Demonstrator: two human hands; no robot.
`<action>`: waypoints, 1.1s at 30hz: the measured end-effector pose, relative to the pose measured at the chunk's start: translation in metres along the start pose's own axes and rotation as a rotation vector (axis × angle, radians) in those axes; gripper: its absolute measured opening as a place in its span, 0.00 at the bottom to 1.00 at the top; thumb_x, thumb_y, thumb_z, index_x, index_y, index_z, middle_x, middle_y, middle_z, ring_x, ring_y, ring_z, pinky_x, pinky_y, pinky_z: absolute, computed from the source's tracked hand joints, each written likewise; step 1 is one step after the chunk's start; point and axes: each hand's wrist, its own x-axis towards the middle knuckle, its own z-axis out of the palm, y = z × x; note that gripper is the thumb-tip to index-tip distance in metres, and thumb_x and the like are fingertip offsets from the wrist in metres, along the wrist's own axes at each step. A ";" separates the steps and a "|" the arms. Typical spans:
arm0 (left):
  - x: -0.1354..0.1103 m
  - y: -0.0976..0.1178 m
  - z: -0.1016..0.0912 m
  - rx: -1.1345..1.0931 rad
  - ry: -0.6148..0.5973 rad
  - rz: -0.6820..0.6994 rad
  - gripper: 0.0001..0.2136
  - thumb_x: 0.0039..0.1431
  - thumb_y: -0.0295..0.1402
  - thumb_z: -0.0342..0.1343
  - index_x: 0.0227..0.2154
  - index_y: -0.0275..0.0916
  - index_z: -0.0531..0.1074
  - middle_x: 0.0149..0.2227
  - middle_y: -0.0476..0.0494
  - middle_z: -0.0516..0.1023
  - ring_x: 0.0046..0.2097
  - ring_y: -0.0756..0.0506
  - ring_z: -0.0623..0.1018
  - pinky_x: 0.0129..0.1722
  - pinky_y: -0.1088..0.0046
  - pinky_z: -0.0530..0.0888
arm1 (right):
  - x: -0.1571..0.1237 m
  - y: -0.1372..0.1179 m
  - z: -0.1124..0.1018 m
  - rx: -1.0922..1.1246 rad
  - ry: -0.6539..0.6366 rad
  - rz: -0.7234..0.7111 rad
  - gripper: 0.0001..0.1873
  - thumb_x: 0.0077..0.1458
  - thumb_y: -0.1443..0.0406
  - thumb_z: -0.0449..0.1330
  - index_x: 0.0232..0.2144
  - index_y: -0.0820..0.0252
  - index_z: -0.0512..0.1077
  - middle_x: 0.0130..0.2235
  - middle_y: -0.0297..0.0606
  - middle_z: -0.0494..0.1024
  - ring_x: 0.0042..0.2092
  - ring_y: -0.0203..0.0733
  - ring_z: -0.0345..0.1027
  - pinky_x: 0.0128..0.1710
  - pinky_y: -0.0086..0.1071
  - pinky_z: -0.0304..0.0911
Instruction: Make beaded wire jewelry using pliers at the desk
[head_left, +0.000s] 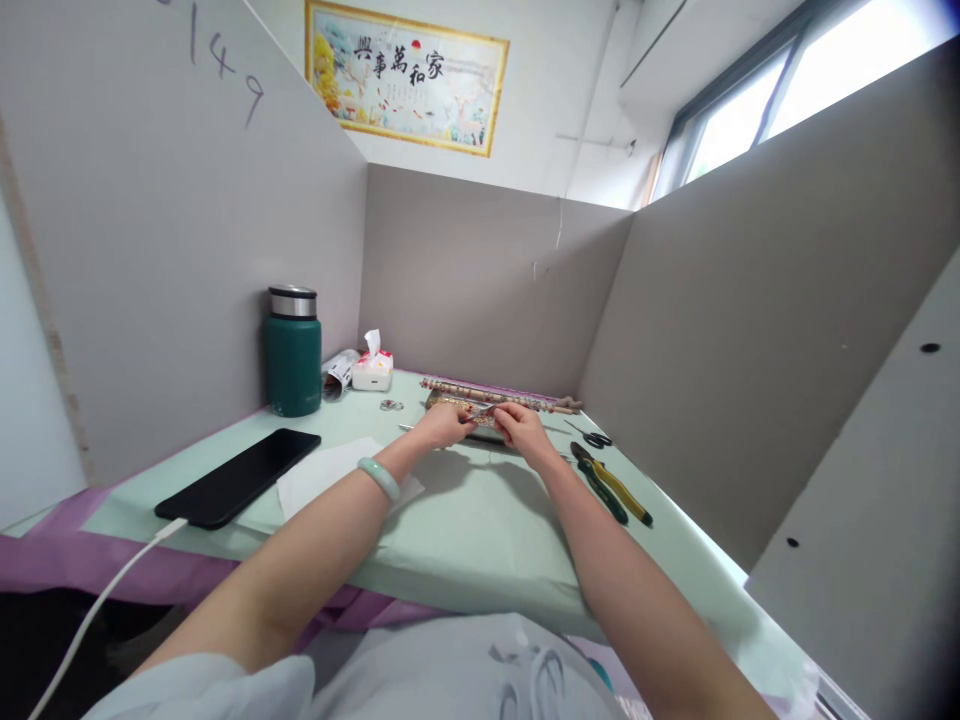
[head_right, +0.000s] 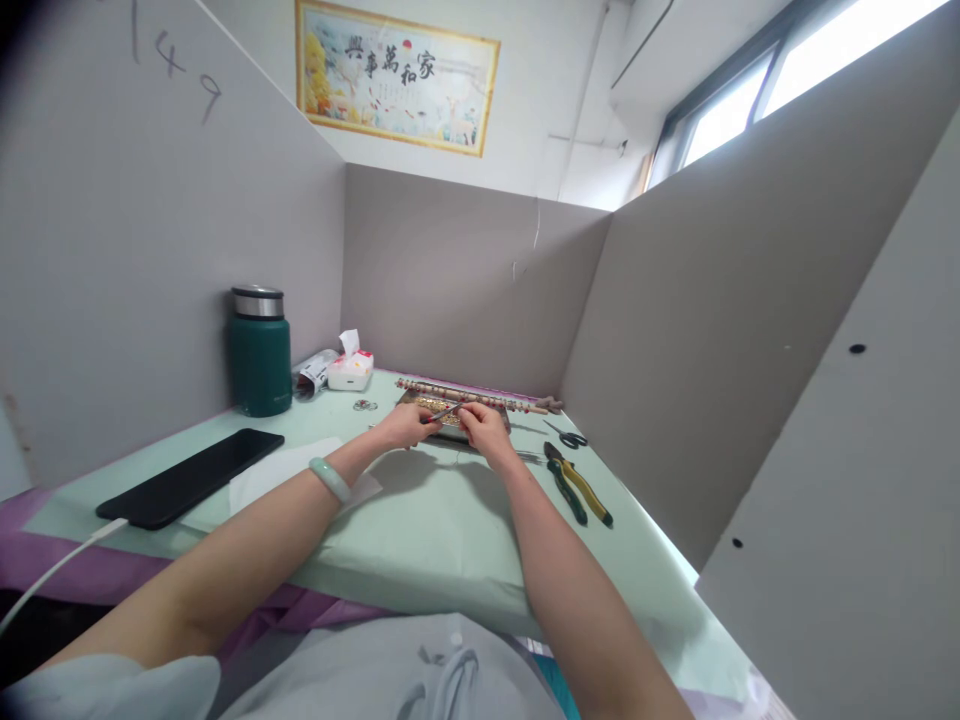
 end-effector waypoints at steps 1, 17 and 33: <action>0.000 0.001 0.000 -0.025 -0.028 -0.028 0.13 0.54 0.41 0.51 0.28 0.37 0.74 0.18 0.49 0.70 0.19 0.51 0.69 0.19 0.78 0.64 | 0.000 0.000 0.000 0.002 0.003 -0.001 0.14 0.45 0.56 0.57 0.31 0.59 0.70 0.22 0.28 0.65 0.19 0.29 0.50 0.16 0.25 0.45; -0.005 0.005 0.003 -0.464 -0.375 -0.090 0.14 0.55 0.44 0.52 0.27 0.36 0.68 0.19 0.49 0.72 0.19 0.50 0.72 0.20 0.75 0.70 | 0.001 0.007 0.007 0.004 0.087 -0.031 0.13 0.46 0.55 0.57 0.28 0.60 0.69 0.20 0.29 0.67 0.17 0.30 0.53 0.14 0.25 0.47; -0.012 0.006 -0.002 -0.852 -0.633 -0.113 0.20 0.50 0.50 0.56 0.32 0.34 0.69 0.25 0.45 0.74 0.28 0.46 0.76 0.30 0.67 0.73 | -0.003 0.003 0.009 0.112 0.103 0.005 0.16 0.42 0.54 0.60 0.28 0.61 0.69 0.23 0.33 0.72 0.18 0.31 0.57 0.15 0.26 0.50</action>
